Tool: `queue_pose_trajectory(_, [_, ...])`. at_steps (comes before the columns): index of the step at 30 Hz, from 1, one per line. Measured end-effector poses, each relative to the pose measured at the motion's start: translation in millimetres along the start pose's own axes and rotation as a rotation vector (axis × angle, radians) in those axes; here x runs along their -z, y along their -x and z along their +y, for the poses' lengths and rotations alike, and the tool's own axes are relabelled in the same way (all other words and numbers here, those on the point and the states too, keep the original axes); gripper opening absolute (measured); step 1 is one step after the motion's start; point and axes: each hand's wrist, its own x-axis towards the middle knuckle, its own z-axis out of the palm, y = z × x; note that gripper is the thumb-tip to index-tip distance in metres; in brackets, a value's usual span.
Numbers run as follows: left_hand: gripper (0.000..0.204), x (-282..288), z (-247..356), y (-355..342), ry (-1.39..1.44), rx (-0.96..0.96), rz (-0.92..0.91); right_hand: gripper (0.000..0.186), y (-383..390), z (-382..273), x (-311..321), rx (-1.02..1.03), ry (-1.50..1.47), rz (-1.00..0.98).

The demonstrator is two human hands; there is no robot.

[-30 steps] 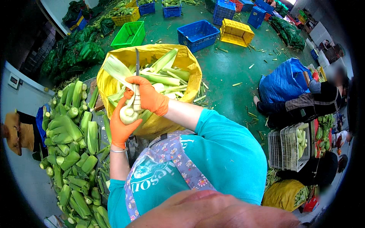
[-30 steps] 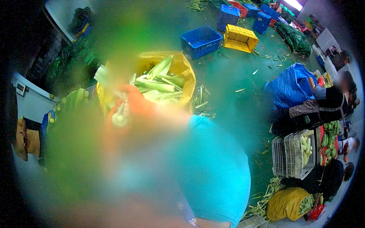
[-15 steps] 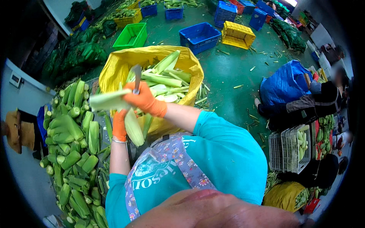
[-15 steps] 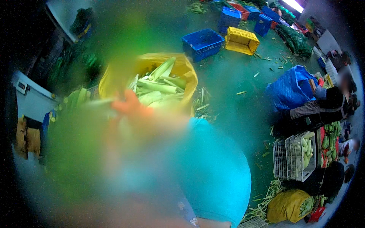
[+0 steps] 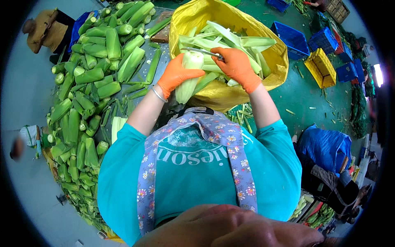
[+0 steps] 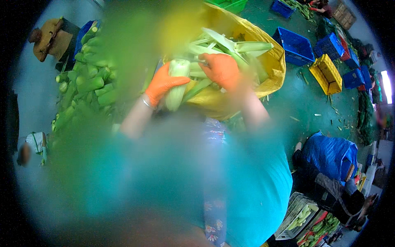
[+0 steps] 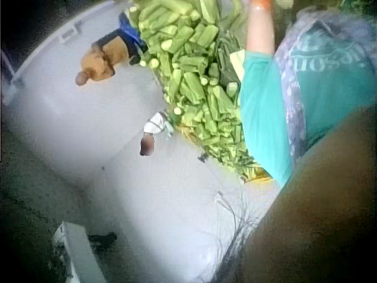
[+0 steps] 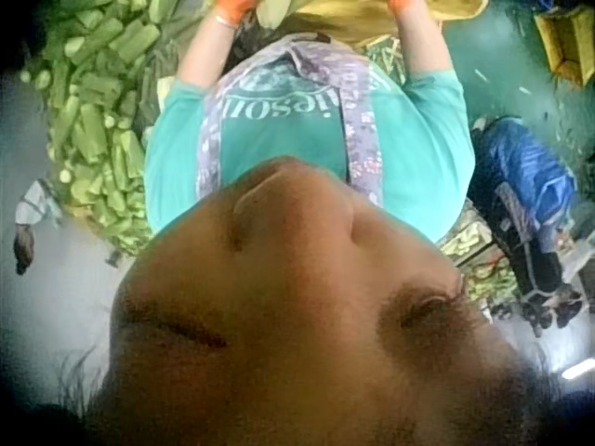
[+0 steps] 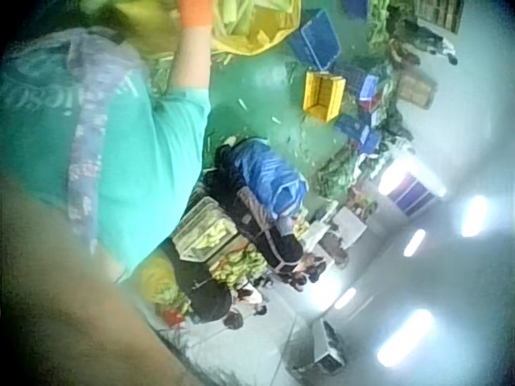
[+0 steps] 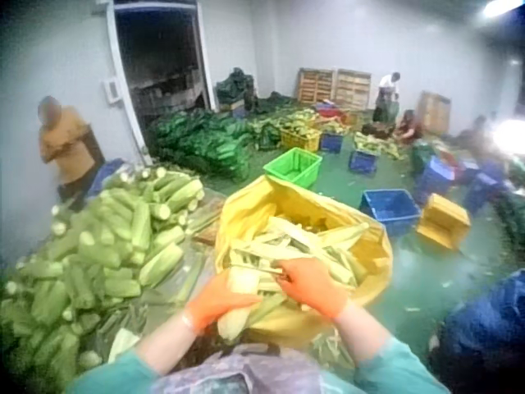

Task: The person removes the husks from ears of corn using a small knife and places the cleaned corn into a white basket. They discard the removed husks into a large yellow bag and retrieve fresh ears of corn from a pile on the table.

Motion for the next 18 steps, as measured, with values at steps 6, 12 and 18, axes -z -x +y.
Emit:
queue_pose_trajectory(6, [0.06,-8.0,9.9,2.1,0.014,0.019,0.007,0.026,14.9,-9.3,-16.0,0.105,0.23,0.142])
queue_pose_trajectory(12, [0.058,-18.7,10.4,2.0,-0.015,-0.001,-0.035,0.036,16.1,-24.2,-12.5,0.168,0.411,0.198])
queue_pose_trajectory(18, [0.055,-23.5,14.0,0.8,-0.021,-0.073,-0.05,0.044,14.4,2.0,-24.4,0.202,0.434,0.321])
